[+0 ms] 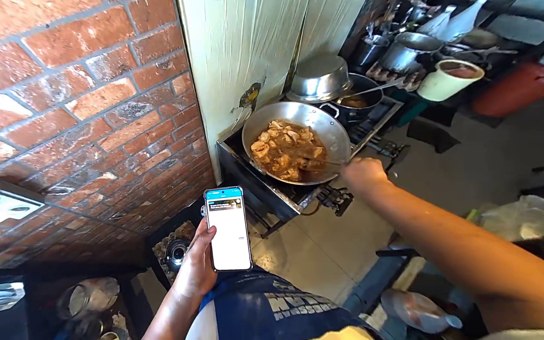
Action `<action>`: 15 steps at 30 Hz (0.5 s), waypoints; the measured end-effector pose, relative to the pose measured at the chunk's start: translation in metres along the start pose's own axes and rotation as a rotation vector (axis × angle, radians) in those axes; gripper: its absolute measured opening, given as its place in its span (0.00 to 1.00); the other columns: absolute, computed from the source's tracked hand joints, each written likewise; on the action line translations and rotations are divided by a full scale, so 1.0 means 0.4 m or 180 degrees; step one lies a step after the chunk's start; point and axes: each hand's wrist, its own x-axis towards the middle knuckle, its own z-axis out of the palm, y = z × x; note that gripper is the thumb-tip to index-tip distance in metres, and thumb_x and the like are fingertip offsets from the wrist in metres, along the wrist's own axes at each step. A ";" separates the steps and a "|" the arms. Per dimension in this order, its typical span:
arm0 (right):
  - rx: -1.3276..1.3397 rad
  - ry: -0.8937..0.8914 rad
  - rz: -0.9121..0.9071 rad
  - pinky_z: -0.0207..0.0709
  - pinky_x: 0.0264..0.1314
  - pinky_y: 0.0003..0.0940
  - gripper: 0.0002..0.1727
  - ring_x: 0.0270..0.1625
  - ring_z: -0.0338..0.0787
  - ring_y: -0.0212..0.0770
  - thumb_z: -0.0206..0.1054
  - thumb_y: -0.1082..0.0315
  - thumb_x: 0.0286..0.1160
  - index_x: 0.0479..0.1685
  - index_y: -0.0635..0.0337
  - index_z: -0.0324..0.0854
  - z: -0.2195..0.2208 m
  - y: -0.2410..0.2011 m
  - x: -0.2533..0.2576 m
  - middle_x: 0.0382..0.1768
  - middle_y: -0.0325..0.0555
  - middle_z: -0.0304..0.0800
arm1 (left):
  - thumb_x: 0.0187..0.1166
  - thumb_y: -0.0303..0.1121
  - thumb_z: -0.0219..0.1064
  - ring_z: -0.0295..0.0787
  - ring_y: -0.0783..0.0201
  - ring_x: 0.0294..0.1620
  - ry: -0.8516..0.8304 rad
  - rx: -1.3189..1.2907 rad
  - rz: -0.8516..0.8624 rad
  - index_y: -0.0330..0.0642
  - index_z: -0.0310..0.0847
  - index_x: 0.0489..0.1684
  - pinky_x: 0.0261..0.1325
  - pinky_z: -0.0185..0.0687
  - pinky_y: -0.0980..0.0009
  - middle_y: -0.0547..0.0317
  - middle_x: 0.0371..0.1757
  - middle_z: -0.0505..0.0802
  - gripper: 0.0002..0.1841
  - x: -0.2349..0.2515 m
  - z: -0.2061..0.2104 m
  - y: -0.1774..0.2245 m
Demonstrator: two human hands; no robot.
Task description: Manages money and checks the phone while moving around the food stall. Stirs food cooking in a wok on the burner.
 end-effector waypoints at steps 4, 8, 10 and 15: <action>0.0863 -0.0310 0.0342 0.78 0.47 0.76 0.20 0.53 0.90 0.74 0.65 0.56 0.84 0.38 0.68 0.88 -0.058 0.073 -0.001 0.46 0.72 0.91 | 0.80 0.45 0.61 0.89 0.52 0.66 0.0123 0.0023 0.0028 0.47 0.52 0.89 0.66 0.87 0.52 0.45 0.68 0.87 0.36 0.003 -0.010 0.005; 0.1512 -0.0932 0.0599 0.75 0.57 0.70 0.30 0.50 0.88 0.67 0.59 0.50 0.90 0.45 0.76 0.85 -0.074 0.171 0.024 0.45 0.72 0.88 | 0.82 0.44 0.60 0.88 0.52 0.66 -0.0028 -0.0001 0.0034 0.46 0.53 0.88 0.67 0.87 0.51 0.44 0.69 0.87 0.35 0.008 -0.011 -0.004; 0.1303 -0.0832 0.0712 0.75 0.59 0.72 0.29 0.54 0.89 0.69 0.60 0.49 0.89 0.46 0.74 0.86 -0.087 0.185 0.005 0.48 0.72 0.89 | 0.83 0.43 0.59 0.88 0.52 0.67 -0.0136 -0.0008 0.0023 0.47 0.53 0.88 0.68 0.86 0.51 0.44 0.69 0.86 0.34 0.011 -0.006 -0.003; 0.0986 -0.0095 0.0867 0.76 0.47 0.78 0.20 0.53 0.88 0.77 0.67 0.57 0.82 0.38 0.70 0.87 -0.110 0.132 -0.061 0.46 0.75 0.89 | 0.84 0.42 0.57 0.88 0.52 0.67 -0.0199 -0.0006 0.0040 0.47 0.53 0.88 0.68 0.86 0.51 0.44 0.69 0.86 0.33 0.014 -0.004 0.000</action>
